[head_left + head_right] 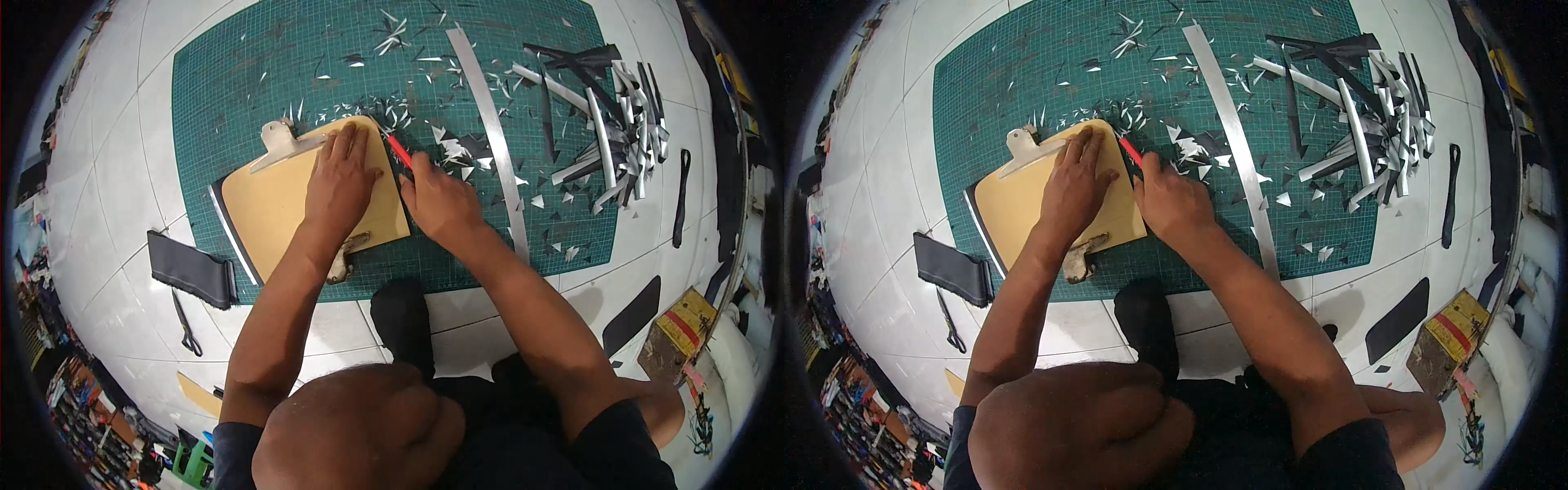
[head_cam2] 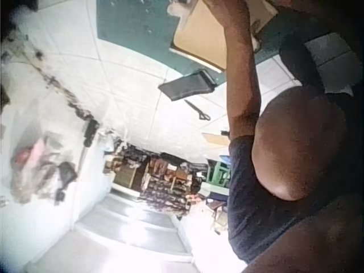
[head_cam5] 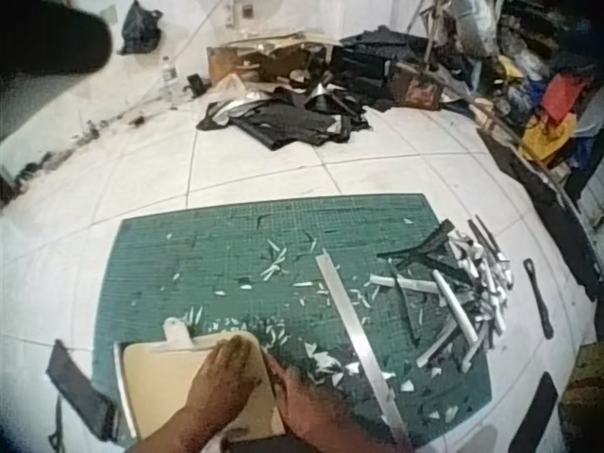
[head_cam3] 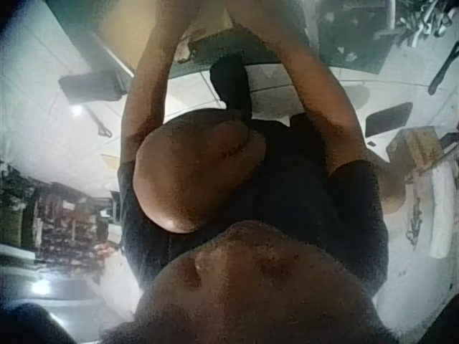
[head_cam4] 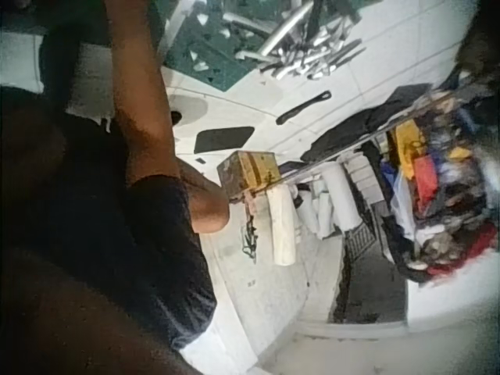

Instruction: The person uses a utility knife and a ruler to cut strips and curved pieces from a sheet of material on a cutting mat.

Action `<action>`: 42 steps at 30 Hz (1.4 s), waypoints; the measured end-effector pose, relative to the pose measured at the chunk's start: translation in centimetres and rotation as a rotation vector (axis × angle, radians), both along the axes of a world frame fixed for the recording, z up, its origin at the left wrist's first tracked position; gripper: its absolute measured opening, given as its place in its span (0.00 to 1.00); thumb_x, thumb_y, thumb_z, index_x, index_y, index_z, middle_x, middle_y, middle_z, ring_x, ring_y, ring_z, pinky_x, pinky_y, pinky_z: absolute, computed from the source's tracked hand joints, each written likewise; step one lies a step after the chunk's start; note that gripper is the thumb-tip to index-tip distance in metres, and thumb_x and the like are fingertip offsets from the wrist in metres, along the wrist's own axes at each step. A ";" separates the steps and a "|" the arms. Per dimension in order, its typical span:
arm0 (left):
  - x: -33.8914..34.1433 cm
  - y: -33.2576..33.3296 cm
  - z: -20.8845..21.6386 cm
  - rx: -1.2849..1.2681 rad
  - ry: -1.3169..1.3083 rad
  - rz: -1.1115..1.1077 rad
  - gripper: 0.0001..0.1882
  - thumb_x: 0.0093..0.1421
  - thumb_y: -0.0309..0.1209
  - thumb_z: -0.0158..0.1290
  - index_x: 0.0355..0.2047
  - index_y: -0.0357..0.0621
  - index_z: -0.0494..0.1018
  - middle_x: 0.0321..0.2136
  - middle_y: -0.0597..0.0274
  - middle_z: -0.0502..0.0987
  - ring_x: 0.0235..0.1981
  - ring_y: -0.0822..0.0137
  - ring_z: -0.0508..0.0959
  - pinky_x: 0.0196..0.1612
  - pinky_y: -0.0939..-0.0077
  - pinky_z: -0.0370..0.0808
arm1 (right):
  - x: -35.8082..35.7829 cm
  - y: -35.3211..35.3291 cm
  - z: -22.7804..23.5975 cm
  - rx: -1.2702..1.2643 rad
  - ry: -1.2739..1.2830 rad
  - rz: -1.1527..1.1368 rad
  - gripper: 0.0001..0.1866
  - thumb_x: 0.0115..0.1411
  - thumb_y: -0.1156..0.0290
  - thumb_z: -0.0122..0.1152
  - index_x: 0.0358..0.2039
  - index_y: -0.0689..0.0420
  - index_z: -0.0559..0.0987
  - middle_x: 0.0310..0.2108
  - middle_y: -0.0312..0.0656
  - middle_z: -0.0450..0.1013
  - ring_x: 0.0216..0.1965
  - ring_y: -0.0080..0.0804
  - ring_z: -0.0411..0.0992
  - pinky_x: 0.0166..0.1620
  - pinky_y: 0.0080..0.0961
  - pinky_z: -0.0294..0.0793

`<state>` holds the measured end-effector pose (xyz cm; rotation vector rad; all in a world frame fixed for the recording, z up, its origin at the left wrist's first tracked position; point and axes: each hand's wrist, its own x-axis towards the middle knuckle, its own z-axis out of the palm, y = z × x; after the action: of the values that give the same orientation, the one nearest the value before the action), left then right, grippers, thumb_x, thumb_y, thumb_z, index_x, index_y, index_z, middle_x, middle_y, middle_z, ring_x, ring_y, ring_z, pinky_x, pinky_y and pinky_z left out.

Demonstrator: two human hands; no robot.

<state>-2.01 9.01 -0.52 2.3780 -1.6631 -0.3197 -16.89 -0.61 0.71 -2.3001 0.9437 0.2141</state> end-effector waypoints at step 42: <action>0.1 -0.7 0.2 0.079 0.087 -0.009 0.36 0.57 0.35 0.58 0.62 0.31 0.60 0.59 0.43 0.63 0.61 0.42 0.62 0.64 0.58 0.62 | 0.4 -1.1 0.9 0.045 0.126 0.030 0.14 0.66 0.61 0.48 0.42 0.58 0.64 0.32 0.55 0.77 0.36 0.55 0.78 0.41 0.50 0.76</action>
<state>-1.96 8.27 -0.30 2.3770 -1.6514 -0.4918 -16.48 -1.66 1.57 -2.2821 0.9575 0.3927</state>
